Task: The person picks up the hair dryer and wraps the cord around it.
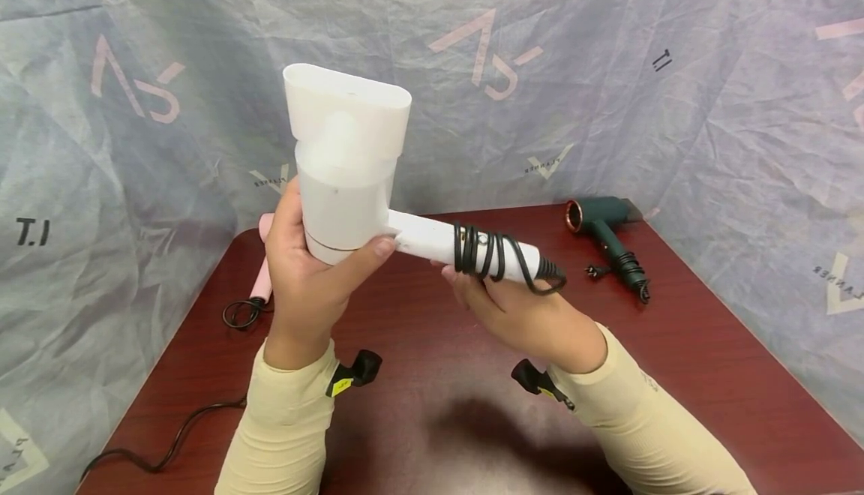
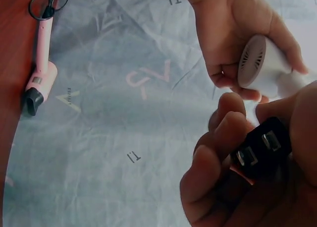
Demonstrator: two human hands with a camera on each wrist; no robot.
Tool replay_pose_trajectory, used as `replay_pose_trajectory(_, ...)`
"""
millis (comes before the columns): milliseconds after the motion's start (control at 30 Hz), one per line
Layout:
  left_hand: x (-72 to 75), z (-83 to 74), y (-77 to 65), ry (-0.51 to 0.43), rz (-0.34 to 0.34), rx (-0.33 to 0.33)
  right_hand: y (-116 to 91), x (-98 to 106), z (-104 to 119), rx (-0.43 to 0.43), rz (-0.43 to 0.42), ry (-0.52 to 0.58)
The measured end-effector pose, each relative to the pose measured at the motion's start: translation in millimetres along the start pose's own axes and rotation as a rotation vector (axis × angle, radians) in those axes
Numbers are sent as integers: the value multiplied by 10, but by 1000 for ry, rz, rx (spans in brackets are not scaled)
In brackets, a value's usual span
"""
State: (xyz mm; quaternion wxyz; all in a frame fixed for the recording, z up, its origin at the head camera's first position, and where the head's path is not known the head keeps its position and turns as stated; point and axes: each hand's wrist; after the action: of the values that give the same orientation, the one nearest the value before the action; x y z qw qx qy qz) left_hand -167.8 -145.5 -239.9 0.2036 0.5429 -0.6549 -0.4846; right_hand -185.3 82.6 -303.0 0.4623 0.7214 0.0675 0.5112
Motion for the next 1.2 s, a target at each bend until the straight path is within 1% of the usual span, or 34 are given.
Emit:
replay_pose_trajectory(33,-12,4,1,19,-11,-15,9,0,-1,-27,38,14)
replay_pose_trajectory(67,-22,12,2,40,-21,-30,23,4,-1,-44,76,-5)
replay_pose_trajectory(100,-31,21,5,59,-30,-44,51,7,8,-139,81,116)
replay_pose_trajectory(200,-47,54,8,125,-46,-85,72,25,25,-181,146,80)
replay_pose_trajectory(333,-45,84,1,209,-58,-120,71,55,52,-204,173,60)
replay_pose_trajectory(433,-41,91,-8,270,-59,-133,70,74,65,-208,148,31)
replay_pose_trajectory(533,-48,89,-22,341,-49,-139,69,92,74,-219,112,-30)
replay_pose_trajectory(700,-74,74,-36,500,-24,-148,82,113,68,-245,25,-106)
replay_pose_trajectory(867,-63,76,-40,617,-14,-162,97,103,38,-274,-64,-89)
replay_pose_trajectory(1033,23,133,-39,657,-6,-151,107,82,30,-271,-147,-60)
replay_pose_trajectory(1133,107,206,-41,683,19,-138,118,80,31,-261,-182,-42)
replay_pose_trajectory(1200,155,249,-45,713,50,-124,125,82,24,-244,-197,-35)
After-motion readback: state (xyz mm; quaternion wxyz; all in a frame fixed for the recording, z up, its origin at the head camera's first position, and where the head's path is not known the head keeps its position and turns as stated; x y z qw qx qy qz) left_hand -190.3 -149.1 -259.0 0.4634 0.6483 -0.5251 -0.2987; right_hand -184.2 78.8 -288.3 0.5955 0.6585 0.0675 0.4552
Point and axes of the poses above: each hand's wrist, its own y-axis towards the middle knuckle, its own x-axis out of the back of the hand, z = x × y, and after that the axes turned 14 degrees about -y, right-handed
